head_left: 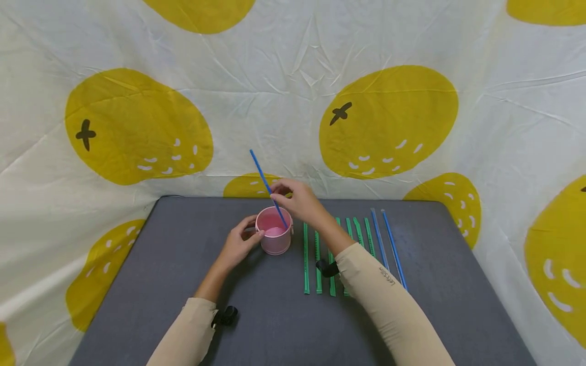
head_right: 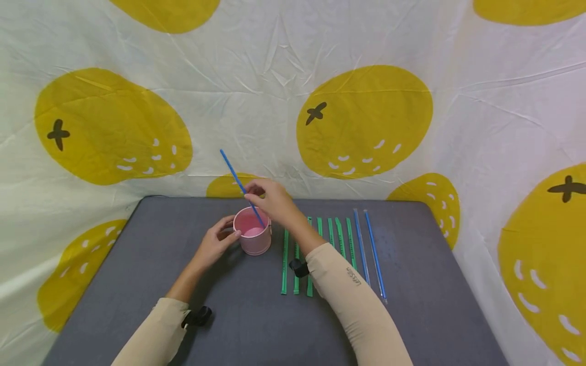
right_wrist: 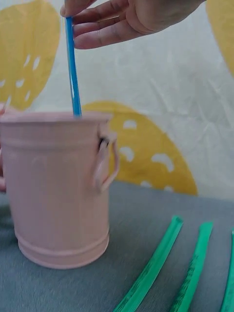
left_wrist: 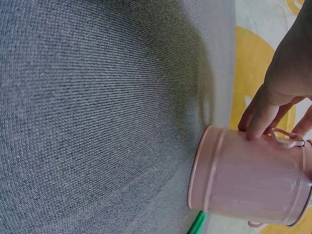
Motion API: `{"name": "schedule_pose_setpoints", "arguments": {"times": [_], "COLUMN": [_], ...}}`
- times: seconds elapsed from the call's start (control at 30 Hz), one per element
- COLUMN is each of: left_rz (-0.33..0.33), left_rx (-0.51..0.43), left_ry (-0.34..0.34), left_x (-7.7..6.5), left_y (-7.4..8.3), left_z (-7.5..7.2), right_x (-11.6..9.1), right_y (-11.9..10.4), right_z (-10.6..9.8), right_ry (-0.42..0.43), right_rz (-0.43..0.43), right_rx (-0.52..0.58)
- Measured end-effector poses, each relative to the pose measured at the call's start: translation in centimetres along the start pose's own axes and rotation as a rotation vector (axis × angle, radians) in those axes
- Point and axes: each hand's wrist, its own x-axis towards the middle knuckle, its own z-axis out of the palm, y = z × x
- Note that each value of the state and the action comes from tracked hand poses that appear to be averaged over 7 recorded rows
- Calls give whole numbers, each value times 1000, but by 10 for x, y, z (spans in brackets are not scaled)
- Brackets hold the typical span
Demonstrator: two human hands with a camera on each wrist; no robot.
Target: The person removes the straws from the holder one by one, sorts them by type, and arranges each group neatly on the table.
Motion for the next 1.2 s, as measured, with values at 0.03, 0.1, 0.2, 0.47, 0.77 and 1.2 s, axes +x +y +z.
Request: {"name": "schedule_pose_setpoints", "arguments": {"times": [0.03,0.1,0.2,0.47,0.77,1.2], "left_rz": [-7,-20,-28,-15,-17,20], "left_rx": [4,22,28,9,-14,-40], "left_ry": [3,4,6,4,-27,-27], "left_x": [0,0,0,1,-1,-7], "left_y": [1,2,4,4,24,41], "left_z": [0,1,1,2,2,0], "right_x": [0,1,2,-1,-22,-82], "right_y": [-1,-3,-6,-12,3,46], "right_z": [-4,-11,-22,-51,-93,-139], "right_ry": [12,38,66,130,222,270], "right_rz": [-2,-2,7,-11,24,183], "right_rx": [4,7,59,198,173,79]}}
